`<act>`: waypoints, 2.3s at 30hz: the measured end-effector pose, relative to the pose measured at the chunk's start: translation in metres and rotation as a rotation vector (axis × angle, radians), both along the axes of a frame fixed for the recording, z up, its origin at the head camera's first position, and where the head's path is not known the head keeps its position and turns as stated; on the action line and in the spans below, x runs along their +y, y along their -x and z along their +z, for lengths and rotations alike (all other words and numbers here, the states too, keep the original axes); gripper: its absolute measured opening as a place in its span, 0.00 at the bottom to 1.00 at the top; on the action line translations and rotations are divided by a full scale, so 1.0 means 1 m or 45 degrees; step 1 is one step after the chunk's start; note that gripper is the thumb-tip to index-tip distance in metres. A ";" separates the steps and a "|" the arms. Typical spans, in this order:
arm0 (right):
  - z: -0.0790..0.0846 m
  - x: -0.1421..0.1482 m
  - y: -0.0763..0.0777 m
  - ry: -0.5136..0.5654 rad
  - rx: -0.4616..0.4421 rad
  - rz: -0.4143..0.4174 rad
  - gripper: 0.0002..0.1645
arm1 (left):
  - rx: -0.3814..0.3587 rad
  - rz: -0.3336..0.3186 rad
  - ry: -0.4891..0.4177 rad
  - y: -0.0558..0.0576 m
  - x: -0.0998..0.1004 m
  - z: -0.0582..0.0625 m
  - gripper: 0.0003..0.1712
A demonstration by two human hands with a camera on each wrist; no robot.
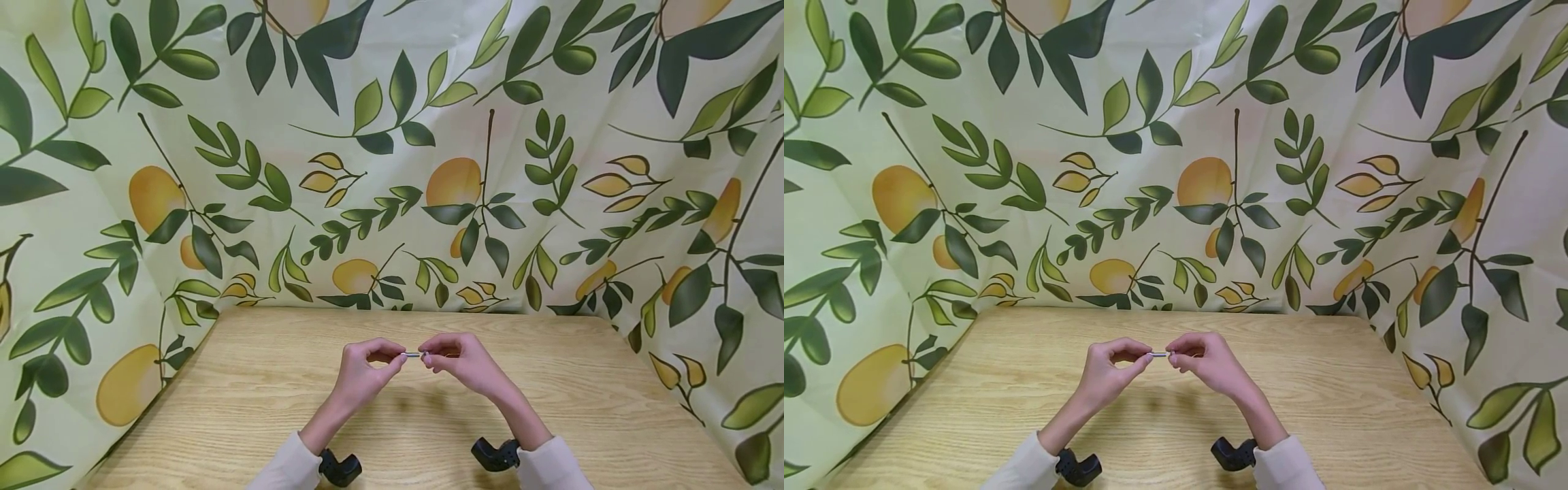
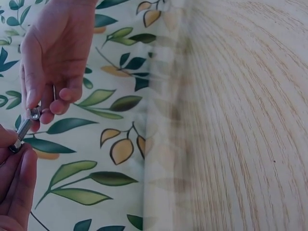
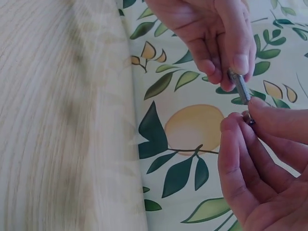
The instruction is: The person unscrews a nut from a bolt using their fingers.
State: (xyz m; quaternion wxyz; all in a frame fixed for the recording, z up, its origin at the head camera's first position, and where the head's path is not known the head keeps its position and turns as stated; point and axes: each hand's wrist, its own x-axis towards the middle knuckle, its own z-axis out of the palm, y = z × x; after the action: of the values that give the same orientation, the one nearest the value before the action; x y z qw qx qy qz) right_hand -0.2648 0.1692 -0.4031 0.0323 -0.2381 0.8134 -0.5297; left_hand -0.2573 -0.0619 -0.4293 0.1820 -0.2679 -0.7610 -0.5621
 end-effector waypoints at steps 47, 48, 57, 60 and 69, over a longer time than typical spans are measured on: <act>-0.006 0.008 0.007 0.070 -0.093 -0.066 0.12 | -0.346 -0.094 0.762 0.077 -0.043 -0.023 0.04; -0.006 0.008 0.007 0.065 -0.090 -0.067 0.12 | -0.331 -0.093 0.781 0.078 -0.043 -0.023 0.04; -0.008 0.007 0.008 0.027 -0.034 -0.037 0.11 | -0.183 -0.105 0.965 0.079 -0.041 -0.021 0.04; -0.008 0.006 0.008 0.019 -0.007 -0.017 0.10 | -0.163 -0.100 0.983 0.079 -0.040 -0.022 0.05; -0.004 0.003 0.007 0.003 -0.010 -0.022 0.10 | -0.119 -0.092 0.990 0.082 -0.037 -0.026 0.05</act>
State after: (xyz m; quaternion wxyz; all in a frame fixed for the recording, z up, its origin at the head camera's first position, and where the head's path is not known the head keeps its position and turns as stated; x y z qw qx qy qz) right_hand -0.2720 0.1721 -0.4075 0.0307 -0.2289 0.8148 -0.5318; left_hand -0.3392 -0.0992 -0.4550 0.0122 -0.3175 -0.9148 -0.2494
